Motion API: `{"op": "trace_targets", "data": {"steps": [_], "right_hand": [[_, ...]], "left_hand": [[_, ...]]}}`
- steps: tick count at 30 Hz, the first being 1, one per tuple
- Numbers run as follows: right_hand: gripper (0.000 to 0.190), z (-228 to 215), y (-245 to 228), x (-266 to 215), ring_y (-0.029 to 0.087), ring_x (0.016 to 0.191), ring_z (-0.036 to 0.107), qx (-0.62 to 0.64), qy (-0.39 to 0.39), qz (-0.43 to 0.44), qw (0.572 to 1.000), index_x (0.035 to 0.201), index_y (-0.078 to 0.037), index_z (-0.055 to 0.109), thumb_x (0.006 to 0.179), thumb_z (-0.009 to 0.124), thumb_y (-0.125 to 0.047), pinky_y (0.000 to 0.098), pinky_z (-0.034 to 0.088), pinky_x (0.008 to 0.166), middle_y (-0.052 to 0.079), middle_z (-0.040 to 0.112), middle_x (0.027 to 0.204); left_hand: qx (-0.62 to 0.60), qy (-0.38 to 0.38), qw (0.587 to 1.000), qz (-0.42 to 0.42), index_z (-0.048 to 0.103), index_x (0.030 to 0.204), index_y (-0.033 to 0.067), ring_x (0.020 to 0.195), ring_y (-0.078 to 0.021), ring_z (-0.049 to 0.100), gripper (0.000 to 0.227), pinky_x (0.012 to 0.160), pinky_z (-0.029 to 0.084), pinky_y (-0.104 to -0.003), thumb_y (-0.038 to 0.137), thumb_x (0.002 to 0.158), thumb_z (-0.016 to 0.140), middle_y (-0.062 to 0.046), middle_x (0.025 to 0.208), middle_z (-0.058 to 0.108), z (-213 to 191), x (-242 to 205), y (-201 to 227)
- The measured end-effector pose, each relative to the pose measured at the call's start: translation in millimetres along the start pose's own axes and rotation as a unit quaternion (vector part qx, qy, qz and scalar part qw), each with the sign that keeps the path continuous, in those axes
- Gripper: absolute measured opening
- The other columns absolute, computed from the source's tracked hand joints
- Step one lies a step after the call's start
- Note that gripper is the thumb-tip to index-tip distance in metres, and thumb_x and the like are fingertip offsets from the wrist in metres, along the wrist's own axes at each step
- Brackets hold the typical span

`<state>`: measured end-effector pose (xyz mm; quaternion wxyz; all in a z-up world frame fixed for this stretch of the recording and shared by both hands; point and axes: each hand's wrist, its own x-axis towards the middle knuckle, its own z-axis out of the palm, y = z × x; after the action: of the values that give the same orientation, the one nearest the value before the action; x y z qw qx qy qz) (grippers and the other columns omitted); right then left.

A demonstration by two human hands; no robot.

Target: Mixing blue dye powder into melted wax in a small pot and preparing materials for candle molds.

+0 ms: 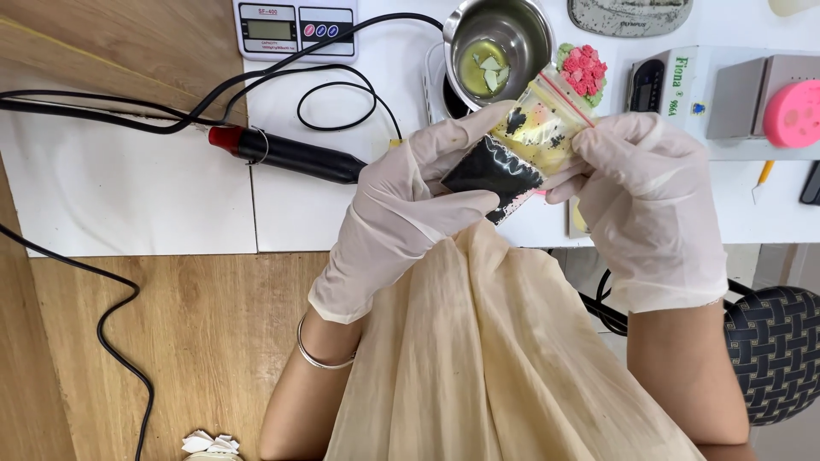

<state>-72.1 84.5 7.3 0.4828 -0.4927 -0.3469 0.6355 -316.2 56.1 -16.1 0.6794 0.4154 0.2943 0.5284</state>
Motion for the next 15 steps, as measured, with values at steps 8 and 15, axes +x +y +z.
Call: {"op": "trace_targets", "data": {"steps": [8, 15], "right_hand": [[0.009, 0.2, -18.6, 28.3, 0.025, 0.085, 0.072, -0.089, -0.063, 0.009, 0.994, 0.104, 0.009, 0.068, 0.101, 0.073, 0.002, 0.041, 0.063, 0.08, 0.017, 0.072, 0.094], [0.009, -21.1, -21.5, 43.1, 0.024, 0.084, 0.07, -0.034, -0.066, 0.048, 0.996, 0.098, 0.01, 0.07, 0.104, 0.074, 0.004, 0.0351, 0.059, 0.083, 0.019, 0.071, 0.091]], "left_hand": [[-0.014, -0.02, 0.999, -0.033, 0.051, 0.151, -0.0026, 0.131, -0.0144, 0.063, 0.056, 0.118, 0.052, -0.029, -0.008, 0.097, 0.067, -0.011, 0.15, 0.06, -7.9, 14.7, 22.4], [-0.061, -0.01, 0.995, -0.08, 0.054, 0.152, -0.0064, 0.117, -0.0167, 0.069, 0.057, 0.113, 0.056, -0.033, -0.011, 0.096, 0.064, -0.015, 0.142, 0.065, -16.2, 19.3, 47.6]]}}
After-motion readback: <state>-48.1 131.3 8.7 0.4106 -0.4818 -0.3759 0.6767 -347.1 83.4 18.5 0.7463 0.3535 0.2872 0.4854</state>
